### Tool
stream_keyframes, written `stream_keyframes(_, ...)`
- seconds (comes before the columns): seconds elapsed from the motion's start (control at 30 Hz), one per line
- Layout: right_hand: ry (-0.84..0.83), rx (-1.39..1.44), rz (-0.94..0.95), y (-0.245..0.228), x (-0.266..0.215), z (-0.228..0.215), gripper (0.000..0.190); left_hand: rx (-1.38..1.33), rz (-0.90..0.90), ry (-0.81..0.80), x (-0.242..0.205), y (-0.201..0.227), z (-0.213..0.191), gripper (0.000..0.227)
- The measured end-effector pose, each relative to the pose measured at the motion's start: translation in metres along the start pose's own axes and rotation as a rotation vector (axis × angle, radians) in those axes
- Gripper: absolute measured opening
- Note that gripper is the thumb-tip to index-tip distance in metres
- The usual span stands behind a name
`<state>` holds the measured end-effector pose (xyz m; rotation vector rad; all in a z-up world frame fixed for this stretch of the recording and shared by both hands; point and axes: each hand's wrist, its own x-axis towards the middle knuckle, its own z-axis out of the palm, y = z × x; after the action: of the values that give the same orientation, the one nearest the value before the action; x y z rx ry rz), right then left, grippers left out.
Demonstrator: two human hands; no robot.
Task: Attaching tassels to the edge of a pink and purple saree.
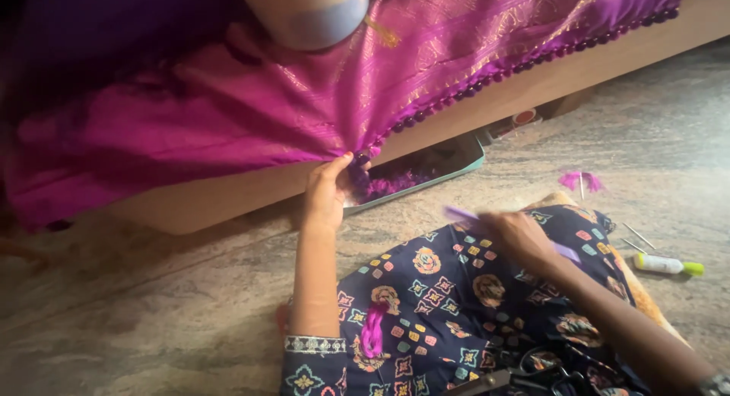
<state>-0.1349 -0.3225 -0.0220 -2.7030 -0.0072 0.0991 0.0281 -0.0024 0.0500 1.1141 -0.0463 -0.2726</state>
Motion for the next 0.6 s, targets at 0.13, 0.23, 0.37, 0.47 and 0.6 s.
stream_keyframes(0.13,0.522,-0.063,-0.662,-0.107,0.035,-0.084,0.037,0.068,-0.038,0.103,0.003,-0.002,0.003,0.025)
stream_keyframes(0.23,0.582,-0.115,-0.789,-0.153,0.058,-0.107,0.038,0.016,-0.058,0.09,0.007,-0.005,-0.002,0.026)
stream_keyframes(0.37,0.581,-0.119,-0.801,-0.165,0.071,-0.108,0.038,-0.052,-0.079,0.115,0.01,-0.004,-0.006,0.025)
stream_keyframes(0.47,0.58,-0.13,-0.757,-0.157,0.07,-0.094,0.037,-0.003,-0.07,0.104,0.01,-0.006,-0.008,0.025)
stream_keyframes(0.6,0.504,-0.123,-0.728,-0.139,0.059,-0.083,0.036,-0.036,-0.082,0.076,0.007,-0.005,-0.001,0.025)
